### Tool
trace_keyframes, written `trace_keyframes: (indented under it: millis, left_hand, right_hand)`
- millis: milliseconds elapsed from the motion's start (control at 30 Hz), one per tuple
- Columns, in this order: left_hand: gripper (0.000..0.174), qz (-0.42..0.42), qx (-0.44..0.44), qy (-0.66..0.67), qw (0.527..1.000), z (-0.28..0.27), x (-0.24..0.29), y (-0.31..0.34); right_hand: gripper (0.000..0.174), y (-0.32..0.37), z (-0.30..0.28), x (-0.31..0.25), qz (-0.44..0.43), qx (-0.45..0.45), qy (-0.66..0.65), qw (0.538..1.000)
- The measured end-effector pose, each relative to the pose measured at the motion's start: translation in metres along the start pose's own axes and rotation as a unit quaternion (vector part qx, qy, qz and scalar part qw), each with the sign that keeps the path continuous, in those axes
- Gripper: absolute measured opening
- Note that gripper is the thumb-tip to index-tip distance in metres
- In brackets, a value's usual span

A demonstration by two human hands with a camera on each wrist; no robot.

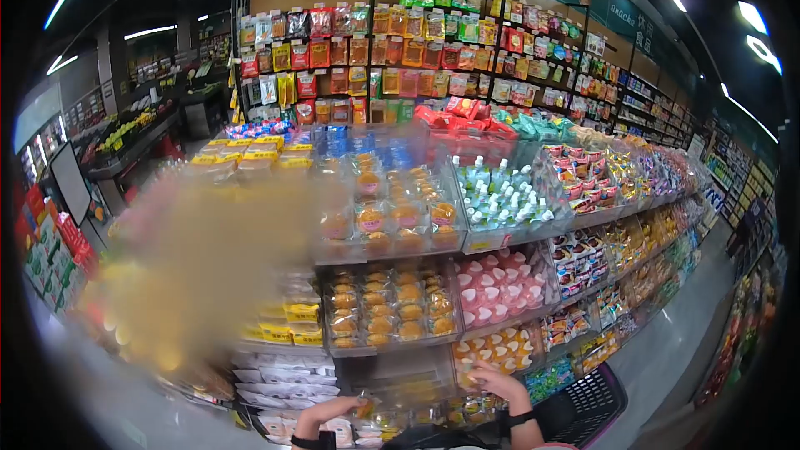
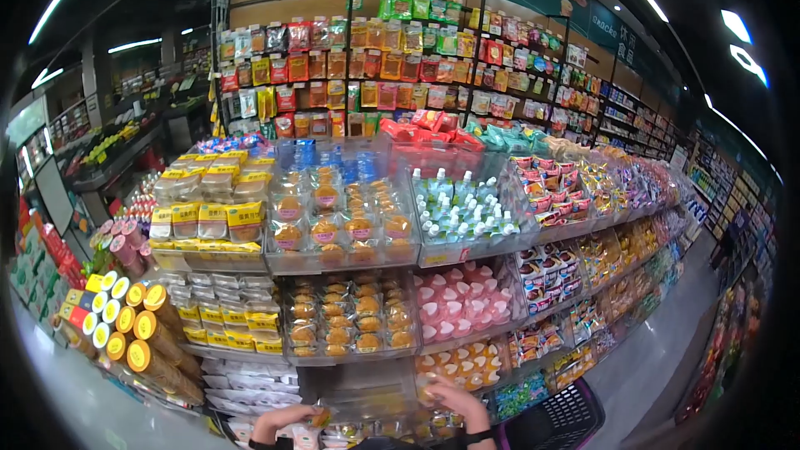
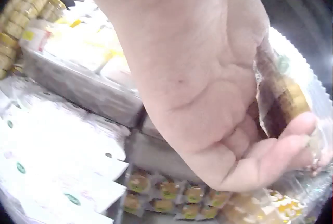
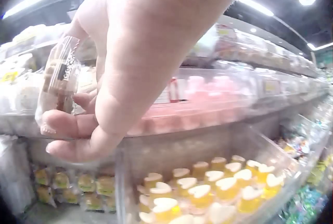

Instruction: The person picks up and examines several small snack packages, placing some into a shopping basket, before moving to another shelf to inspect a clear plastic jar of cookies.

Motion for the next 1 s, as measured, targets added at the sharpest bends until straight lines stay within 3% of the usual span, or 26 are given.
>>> trace_keyframes:
  millis: [33,67,133,167,233,267,300,333,367,400,467,533,567,600,733,1000]
  left_hand:
    - [0.045,-0.014,-0.026,-0.002,1.000,-0.002,-0.017,0.004]
    - [0.044,-0.018,-0.012,0.017,1.000,0.000,-0.037,0.007]
    - [0.050,-0.087,0.053,0.052,0.994,0.001,-0.029,0.042]
    - [0.053,0.039,0.112,0.014,0.993,0.005,-0.005,0.070]
    - [0.058,0.286,0.213,-0.059,0.933,0.017,0.070,0.138]
    - [0.058,0.128,0.165,-0.085,0.974,0.015,0.048,0.120]
    - [0.057,-0.034,0.112,-0.109,0.987,0.004,0.014,0.095]
    - [0.056,-0.197,0.056,-0.131,0.970,0.001,-0.013,0.090]
    - [0.062,-0.164,0.063,-0.131,0.976,0.000,-0.004,0.100]
    - [0.054,-0.170,0.069,-0.208,0.961,-0.009,-0.026,0.099]
    - [0.048,-0.162,0.144,-0.214,0.952,-0.012,-0.015,0.116]
    - [0.045,-0.194,0.201,-0.171,0.945,-0.002,0.006,0.134]
    - [0.043,-0.202,0.219,-0.151,0.942,-0.004,-0.020,0.129]
    - [0.040,-0.211,0.239,-0.156,0.935,0.011,0.011,0.139]
    - [0.039,-0.228,0.235,-0.119,0.937,0.054,-0.005,0.131]
    - [0.039,-0.152,0.141,-0.100,0.973,0.183,0.031,0.095]
  right_hand:
    - [0.042,-0.004,-0.028,0.010,-0.006,-0.027,-0.057,0.998]
    - [0.040,0.006,-0.035,0.006,-0.017,-0.008,-0.079,0.997]
    - [0.038,0.016,-0.051,0.008,-0.037,0.016,-0.159,0.986]
    - [0.037,0.013,-0.059,0.012,-0.033,-0.013,-0.210,0.977]
    - [0.036,0.012,-0.076,0.024,-0.022,-0.061,-0.308,0.949]
    - [0.036,0.023,-0.061,0.017,-0.042,-0.036,-0.330,0.942]
    - [0.037,0.031,-0.042,0.010,-0.063,-0.011,-0.351,0.934]
    - [0.039,0.039,-0.025,0.004,-0.081,0.015,-0.372,0.924]
    - [0.039,0.040,-0.021,0.004,-0.085,0.007,-0.376,0.923]
    - [0.038,0.037,-0.022,0.005,-0.088,0.000,-0.379,0.921]
    - [0.038,0.033,-0.038,0.011,-0.080,-0.029,-0.385,0.919]
    - [0.037,0.035,-0.053,0.016,-0.058,-0.076,-0.391,0.915]
    - [0.036,0.045,-0.060,0.016,-0.067,-0.076,-0.375,0.922]
    - [0.036,0.056,-0.063,0.013,-0.077,-0.077,-0.358,0.927]
    - [0.034,0.112,-0.097,0.006,-0.108,-0.079,-0.302,0.944]
    - [0.018,0.266,-0.210,0.029,-0.252,0.102,-0.319,0.908]
Point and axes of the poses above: each hand's wrist, its own y-axis away from the middle knuckle, its own z-axis out of the palm, x = y × z, the point moved 4 cm from there along -y, towards the middle knuckle, and after that the axes turned 15 degrees about -y, right-handed, at the moved point
